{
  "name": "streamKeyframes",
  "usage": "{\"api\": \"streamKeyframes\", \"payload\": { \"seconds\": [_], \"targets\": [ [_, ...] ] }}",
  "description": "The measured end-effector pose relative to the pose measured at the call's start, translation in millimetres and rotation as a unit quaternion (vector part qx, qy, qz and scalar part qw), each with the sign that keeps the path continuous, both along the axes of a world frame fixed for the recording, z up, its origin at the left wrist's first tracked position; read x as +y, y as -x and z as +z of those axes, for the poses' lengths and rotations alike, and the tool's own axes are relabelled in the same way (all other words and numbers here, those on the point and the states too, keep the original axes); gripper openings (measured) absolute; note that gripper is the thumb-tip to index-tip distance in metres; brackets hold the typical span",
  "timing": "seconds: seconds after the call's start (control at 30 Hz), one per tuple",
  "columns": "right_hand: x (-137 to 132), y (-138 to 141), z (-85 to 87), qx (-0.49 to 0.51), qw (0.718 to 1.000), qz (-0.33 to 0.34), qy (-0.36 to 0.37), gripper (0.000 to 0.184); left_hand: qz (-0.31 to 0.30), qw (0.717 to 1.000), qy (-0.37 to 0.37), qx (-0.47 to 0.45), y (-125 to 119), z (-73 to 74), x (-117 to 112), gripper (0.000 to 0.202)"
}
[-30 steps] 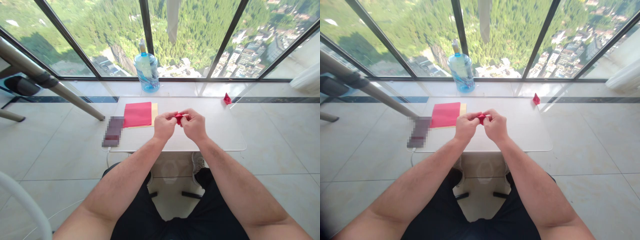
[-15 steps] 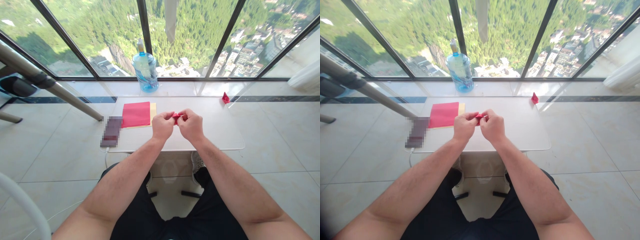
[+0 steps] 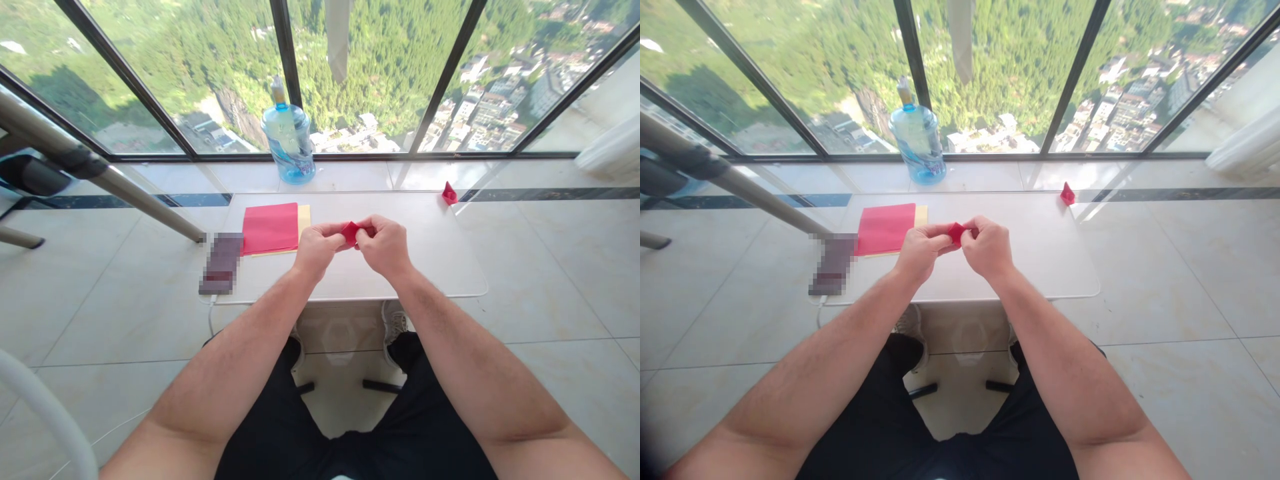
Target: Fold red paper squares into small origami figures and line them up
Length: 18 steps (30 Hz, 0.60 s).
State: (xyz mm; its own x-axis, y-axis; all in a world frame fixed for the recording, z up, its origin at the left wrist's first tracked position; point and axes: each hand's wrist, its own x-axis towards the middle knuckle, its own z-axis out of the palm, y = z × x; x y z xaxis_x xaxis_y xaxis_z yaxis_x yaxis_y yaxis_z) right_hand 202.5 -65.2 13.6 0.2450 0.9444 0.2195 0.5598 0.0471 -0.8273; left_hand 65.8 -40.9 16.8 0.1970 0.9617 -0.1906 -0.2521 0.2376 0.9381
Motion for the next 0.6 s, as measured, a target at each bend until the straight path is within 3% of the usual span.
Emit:
{"api": "streamKeyframes", "payload": {
  "seconds": [0.13, 0.3, 0.6],
  "targets": [
    [-1.5, 0.2, 1.6, -0.013, 1.0, 0.003, -0.006, 0.015, -0.005, 1.0, -0.014, 0.019, -2.5, -4.0, 1.4, 0.026],
    [-2.1, 5.6, -0.2, -0.036, 0.999, -0.005, -0.011, 0.015, 0.073, 0.995, -0.019, 0.067, -8.6, -13.9, 2.2, 0.031],
    [-1.3, 11.9, -0.8, -0.045, 0.998, -0.028, -0.023, 0.017, 0.112, 0.987, -0.045, 0.106, -10.4, -8.2, -1.3, 0.031]
  ]
}}
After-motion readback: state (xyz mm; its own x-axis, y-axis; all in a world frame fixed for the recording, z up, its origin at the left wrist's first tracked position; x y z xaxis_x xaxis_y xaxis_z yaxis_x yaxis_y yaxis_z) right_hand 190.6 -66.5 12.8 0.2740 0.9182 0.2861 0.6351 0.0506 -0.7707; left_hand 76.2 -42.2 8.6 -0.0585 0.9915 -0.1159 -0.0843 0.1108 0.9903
